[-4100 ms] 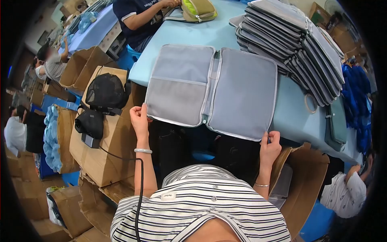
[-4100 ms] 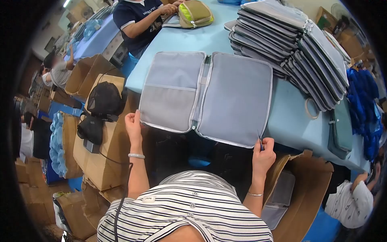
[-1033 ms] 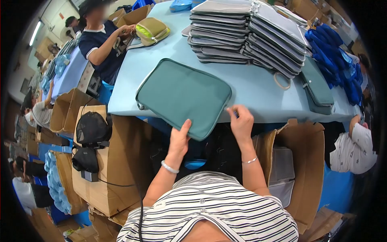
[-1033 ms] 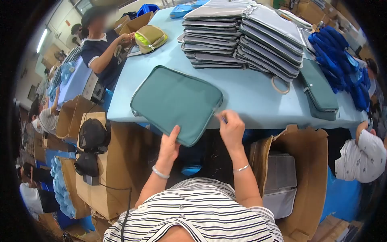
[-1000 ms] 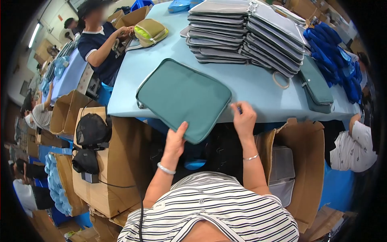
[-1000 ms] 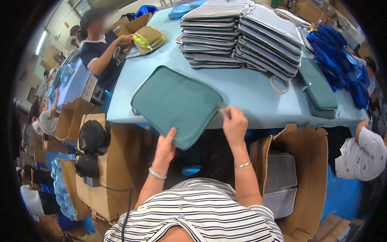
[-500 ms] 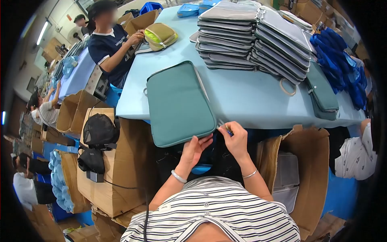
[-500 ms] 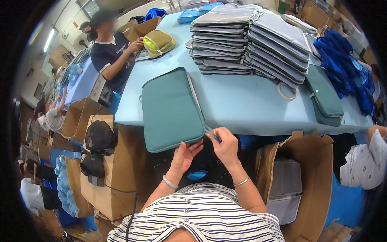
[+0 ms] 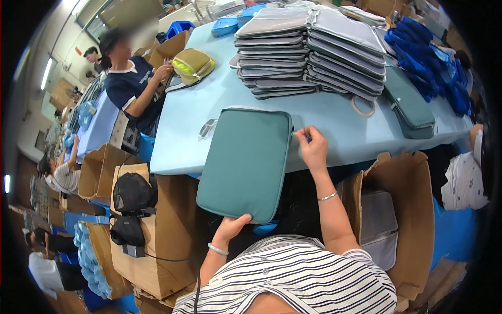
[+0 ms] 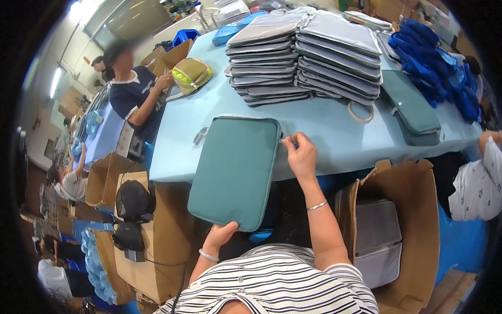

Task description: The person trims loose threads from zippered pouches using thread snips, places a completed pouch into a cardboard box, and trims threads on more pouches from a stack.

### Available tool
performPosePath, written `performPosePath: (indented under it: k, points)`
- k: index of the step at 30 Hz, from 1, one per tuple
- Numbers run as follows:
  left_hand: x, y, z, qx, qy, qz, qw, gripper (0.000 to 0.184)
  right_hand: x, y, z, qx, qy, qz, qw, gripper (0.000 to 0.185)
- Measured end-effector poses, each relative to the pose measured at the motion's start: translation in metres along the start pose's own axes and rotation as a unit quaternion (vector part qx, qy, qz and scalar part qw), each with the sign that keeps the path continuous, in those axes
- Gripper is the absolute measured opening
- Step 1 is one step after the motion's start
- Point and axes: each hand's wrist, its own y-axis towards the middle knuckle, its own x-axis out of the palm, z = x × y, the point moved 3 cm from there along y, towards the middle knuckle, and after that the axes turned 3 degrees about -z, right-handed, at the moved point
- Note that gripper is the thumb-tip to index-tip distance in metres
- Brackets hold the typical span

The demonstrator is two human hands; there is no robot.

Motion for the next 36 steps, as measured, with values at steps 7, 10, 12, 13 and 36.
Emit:
performPosePath:
  k: [7,10,12,13,36]
  points:
    - [-0.044,-0.016,0.017,-0.027,0.108,0.027,0.993,0.054,-0.005,0.004,-0.005,0.034,0.111,-0.048,0.992,0.022]
    - [-0.051,-0.019,0.028,-0.078,0.152,0.032,0.985,0.053,-0.009,0.01,-0.01,0.033,0.119,-0.069,0.99,0.022]
    - [-0.051,-0.018,0.035,-0.097,0.196,0.032,0.975,0.055,-0.014,0.013,-0.013,0.036,0.094,-0.086,0.991,0.021]
    - [-0.053,-0.017,0.037,-0.075,0.202,0.057,0.975,0.054,-0.016,0.014,-0.014,0.044,0.081,-0.095,0.991,0.02]
    - [0.013,0.036,-0.008,0.086,-0.168,0.018,0.982,0.049,-0.012,-0.012,-0.006,0.256,0.489,-0.23,0.801,0.011]
